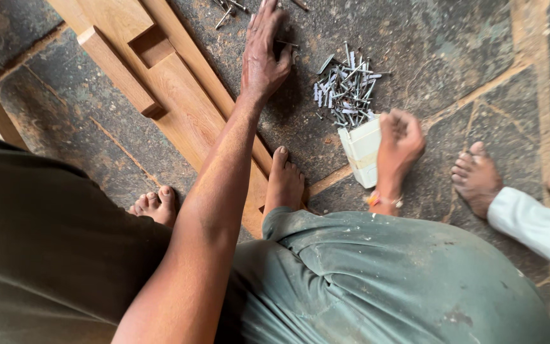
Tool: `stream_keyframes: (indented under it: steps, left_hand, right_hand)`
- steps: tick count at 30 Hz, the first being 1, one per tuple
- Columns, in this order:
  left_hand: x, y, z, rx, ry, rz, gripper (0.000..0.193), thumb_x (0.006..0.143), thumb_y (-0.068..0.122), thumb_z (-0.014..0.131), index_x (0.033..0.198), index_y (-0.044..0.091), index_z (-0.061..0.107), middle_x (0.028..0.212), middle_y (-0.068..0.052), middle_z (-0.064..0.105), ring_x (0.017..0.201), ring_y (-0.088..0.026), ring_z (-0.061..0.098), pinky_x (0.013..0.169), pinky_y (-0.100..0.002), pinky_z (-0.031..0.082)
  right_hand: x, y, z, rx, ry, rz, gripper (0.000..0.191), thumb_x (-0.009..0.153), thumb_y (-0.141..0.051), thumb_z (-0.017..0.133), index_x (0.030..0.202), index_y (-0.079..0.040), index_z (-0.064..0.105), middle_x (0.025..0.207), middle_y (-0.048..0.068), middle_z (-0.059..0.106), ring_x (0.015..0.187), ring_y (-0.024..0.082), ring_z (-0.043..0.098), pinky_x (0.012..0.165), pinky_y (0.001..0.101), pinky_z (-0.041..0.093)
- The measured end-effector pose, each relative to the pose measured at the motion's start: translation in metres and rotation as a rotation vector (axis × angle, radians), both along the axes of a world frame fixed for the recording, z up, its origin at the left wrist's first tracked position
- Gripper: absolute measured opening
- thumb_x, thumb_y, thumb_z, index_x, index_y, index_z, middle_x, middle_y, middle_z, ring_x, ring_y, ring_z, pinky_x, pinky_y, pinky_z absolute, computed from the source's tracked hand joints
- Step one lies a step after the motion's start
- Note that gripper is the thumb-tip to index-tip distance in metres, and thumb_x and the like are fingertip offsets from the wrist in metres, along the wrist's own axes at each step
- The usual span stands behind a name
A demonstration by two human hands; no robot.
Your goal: The person sits on the floor and uses their hands to pick up scattered nails from the ground and place them into a small white container. They repeatedly gather the nails and transfer them into the container.
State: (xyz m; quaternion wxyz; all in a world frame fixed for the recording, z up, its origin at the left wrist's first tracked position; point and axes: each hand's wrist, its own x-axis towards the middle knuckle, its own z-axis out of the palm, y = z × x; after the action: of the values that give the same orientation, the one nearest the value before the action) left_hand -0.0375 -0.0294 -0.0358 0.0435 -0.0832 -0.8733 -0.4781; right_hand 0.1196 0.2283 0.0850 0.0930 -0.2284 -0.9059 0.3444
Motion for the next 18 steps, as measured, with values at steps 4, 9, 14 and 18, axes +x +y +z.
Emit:
stream_keyframes:
  steps: [4, 9, 14, 18]
  left_hand:
    - [-0.003, -0.005, 0.002, -0.114, 0.001, -0.028, 0.013, 0.083, 0.008, 0.073, 0.094, 0.013, 0.070, 0.155, -0.018, 0.043, 0.148, -0.035, 0.034, 0.125, -0.050, 0.024]
    - [-0.002, -0.008, 0.000, -0.095, -0.085, -0.019, 0.008, 0.094, 0.013, 0.073, 0.096, 0.010, 0.066, 0.122, -0.010, 0.065, 0.125, -0.026, 0.056, 0.118, -0.048, 0.041]
    - [-0.007, -0.007, 0.003, -0.005, 0.030, 0.259, 0.016, 0.087, 0.014, 0.075, 0.096, 0.003, 0.067, 0.096, -0.013, 0.068, 0.096, -0.031, 0.062, 0.087, -0.049, 0.051]
    - [-0.029, -0.026, 0.003, 0.207, -0.410, 0.476, 0.014, 0.086, 0.014, 0.071, 0.090, 0.001, 0.067, 0.082, -0.014, 0.069, 0.079, -0.030, 0.066, 0.073, -0.047, 0.054]
  right_hand:
    - [0.030, -0.016, 0.001, -0.026, -0.189, 0.001, 0.064, 0.088, -0.036, 0.083, 0.137, -0.007, 0.056, 0.128, 0.014, 0.066, 0.113, 0.023, 0.067, 0.092, 0.0376, 0.059]
    - [0.041, -0.031, -0.001, 0.184, -0.328, 0.155, 0.118, 0.068, -0.050, 0.097, 0.157, -0.011, 0.029, 0.150, 0.024, 0.044, 0.139, 0.040, 0.041, 0.106, 0.0571, 0.044]
    - [0.040, -0.037, 0.001, 0.167, -0.265, 0.214, 0.110, 0.073, -0.043, 0.097, 0.156, -0.010, 0.034, 0.147, 0.022, 0.049, 0.137, 0.040, 0.046, 0.111, 0.0564, 0.042]
    - [0.040, -0.042, 0.006, 0.163, -0.233, 0.232, 0.105, 0.074, -0.038, 0.097, 0.156, -0.011, 0.037, 0.146, 0.020, 0.053, 0.138, 0.040, 0.048, 0.115, 0.0559, 0.041]
